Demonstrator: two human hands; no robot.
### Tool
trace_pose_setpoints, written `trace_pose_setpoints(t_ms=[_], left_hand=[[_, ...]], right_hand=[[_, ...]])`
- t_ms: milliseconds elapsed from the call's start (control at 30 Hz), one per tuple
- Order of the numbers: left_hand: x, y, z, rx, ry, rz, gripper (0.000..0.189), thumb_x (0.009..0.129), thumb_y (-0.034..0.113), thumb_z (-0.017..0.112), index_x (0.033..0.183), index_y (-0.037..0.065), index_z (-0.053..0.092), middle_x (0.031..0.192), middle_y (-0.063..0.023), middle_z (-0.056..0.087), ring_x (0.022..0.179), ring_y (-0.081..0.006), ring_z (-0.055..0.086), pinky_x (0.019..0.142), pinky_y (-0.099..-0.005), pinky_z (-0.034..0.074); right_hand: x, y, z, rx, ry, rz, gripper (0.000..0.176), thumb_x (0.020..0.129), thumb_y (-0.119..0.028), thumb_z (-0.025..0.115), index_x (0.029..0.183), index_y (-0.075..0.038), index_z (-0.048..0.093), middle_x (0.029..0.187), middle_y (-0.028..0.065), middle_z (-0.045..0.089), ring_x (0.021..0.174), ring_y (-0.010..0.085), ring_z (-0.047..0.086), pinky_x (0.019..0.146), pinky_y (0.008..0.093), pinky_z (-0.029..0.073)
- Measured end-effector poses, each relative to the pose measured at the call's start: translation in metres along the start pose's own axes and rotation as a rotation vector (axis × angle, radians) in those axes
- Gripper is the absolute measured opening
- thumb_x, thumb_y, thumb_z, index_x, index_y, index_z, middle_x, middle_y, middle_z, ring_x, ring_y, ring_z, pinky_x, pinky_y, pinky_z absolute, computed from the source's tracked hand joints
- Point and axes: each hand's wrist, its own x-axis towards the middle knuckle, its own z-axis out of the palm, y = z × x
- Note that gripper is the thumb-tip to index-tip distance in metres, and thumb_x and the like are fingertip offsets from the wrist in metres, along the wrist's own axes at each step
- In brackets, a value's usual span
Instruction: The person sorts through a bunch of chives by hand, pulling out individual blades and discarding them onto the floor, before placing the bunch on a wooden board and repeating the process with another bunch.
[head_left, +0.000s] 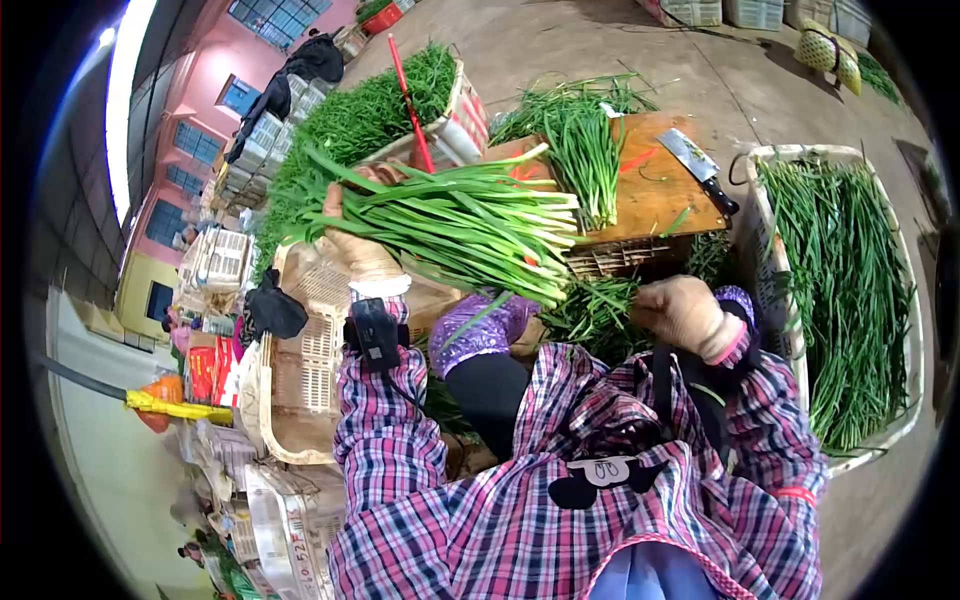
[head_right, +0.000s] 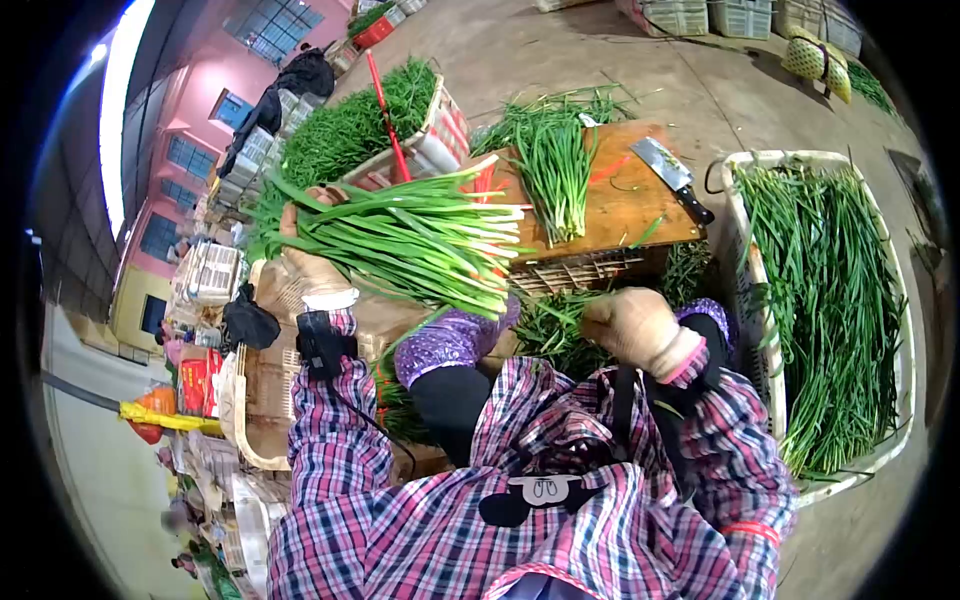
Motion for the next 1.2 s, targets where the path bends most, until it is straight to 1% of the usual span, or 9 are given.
trace_pose_setpoints(t_ms=[100,233,467,500,600,700,800,1133,1200], left_hand=[[-0.003,0.011,-0.022,-0.086,0.097,0.064,0.039,0.091,0.036,0.047,0.094,0.000,0.060,0.085,-0.0095,0.063,0.082,-0.0222,0.060,0.077,-0.0324,0.050],[-0.002,0.012,-0.045,-0.079,0.013,0.045,0.034,0.086,0.036,0.056,0.090,0.002,0.060,0.086,-0.0070,0.063,0.088,-0.0244,0.059,0.084,-0.0392,0.047],[-0.020,-0.007,-0.031,-0.167,-0.009,0.045,0.033,0.086,0.034,0.056,0.094,0.002,0.061,0.089,-0.0099,0.064,0.086,-0.0219,0.061,0.081,-0.0337,0.049],[-0.022,-0.004,-0.036,-0.121,-0.021,0.000,0.032,0.085,0.034,0.058,0.093,0.003,0.063,0.091,-0.0092,0.064,0.089,-0.0234,0.060,0.084,-0.0355,0.049],[-0.021,-0.007,-0.045,-0.284,0.358,0.055,0.029,0.084,0.033,0.059,0.089,0.005,0.062,0.091,-0.0082,0.065,0.093,-0.0254,0.060,0.087,-0.0405,0.048],[-0.015,-0.010,-0.058,-0.179,0.378,0.133,0.023,0.085,0.029,0.056,0.081,0.006,0.057,0.085,-0.0101,0.062,0.091,-0.0298,0.059,0.087,-0.0460,0.048],[-0.013,-0.015,-0.056,-0.180,0.474,0.138,0.025,0.086,0.030,0.053,0.080,0.005,0.055,0.083,-0.0119,0.060,0.082,-0.0317,0.059,0.084,-0.0480,0.049],[-0.017,-0.038,-0.018,-0.073,0.598,0.011,0.024,0.086,0.028,0.049,0.087,0.004,0.052,0.085,-0.0088,0.056,0.083,-0.0277,0.056,0.078,-0.0460,0.049],[-0.019,-0.036,-0.013,-0.047,0.608,0.028,0.024,0.086,0.028,0.048,0.087,0.004,0.052,0.085,-0.0086,0.057,0.082,-0.0276,0.056,0.078,-0.0459,0.049]], right_hand=[[-0.013,0.009,-0.005,-0.333,-0.352,0.163,0.027,0.078,-0.037,0.062,0.082,-0.010,0.065,0.070,0.0129,0.063,0.070,0.0340,0.062,0.062,0.0465,0.048],[0.029,-0.045,-0.012,0.087,0.286,0.013,0.030,0.079,-0.036,0.067,0.100,-0.014,0.063,0.075,0.0132,0.064,0.073,0.0320,0.064,0.063,0.0440,0.048],[0.089,-0.083,0.011,0.126,0.414,-0.260,0.027,0.077,-0.027,0.071,0.095,-0.011,0.060,0.074,0.0113,0.063,0.064,0.0295,0.062,0.056,0.0389,0.047],[0.078,-0.100,-0.006,0.911,0.116,0.094,0.012,0.084,-0.015,0.065,0.089,-0.005,0.061,0.071,0.0062,0.061,0.061,0.0189,0.061,0.054,0.0299,0.046],[0.057,-0.073,-0.006,1.387,-0.057,0.104,0.008,0.088,-0.007,0.060,0.083,-0.001,0.061,0.070,-0.0001,0.059,0.061,0.0069,0.053,0.056,0.0211,0.043],[0.033,-0.038,-0.004,1.135,-0.118,0.173,0.006,0.086,-0.009,0.061,0.084,-0.003,0.062,0.068,0.0018,0.060,0.059,0.0118,0.056,0.056,0.0256,0.045],[0.024,-0.026,-0.008,-0.122,0.056,0.030,0.027,0.074,-0.023,0.070,0.098,-0.012,0.062,0.079,0.0108,0.065,0.067,0.0295,0.063,0.059,0.0385,0.049],[0.078,-0.102,0.009,-0.401,0.225,-0.221,0.066,0.052,-0.064,0.066,0.095,-0.016,0.052,0.064,0.0040,0.059,0.063,0.0251,0.064,0.053,0.0367,0.048],[0.080,-0.095,0.015,-0.406,0.090,-0.287,0.037,0.070,-0.047,0.068,0.086,-0.016,0.056,0.066,0.0054,0.060,0.067,0.0254,0.065,0.058,0.0399,0.048]])
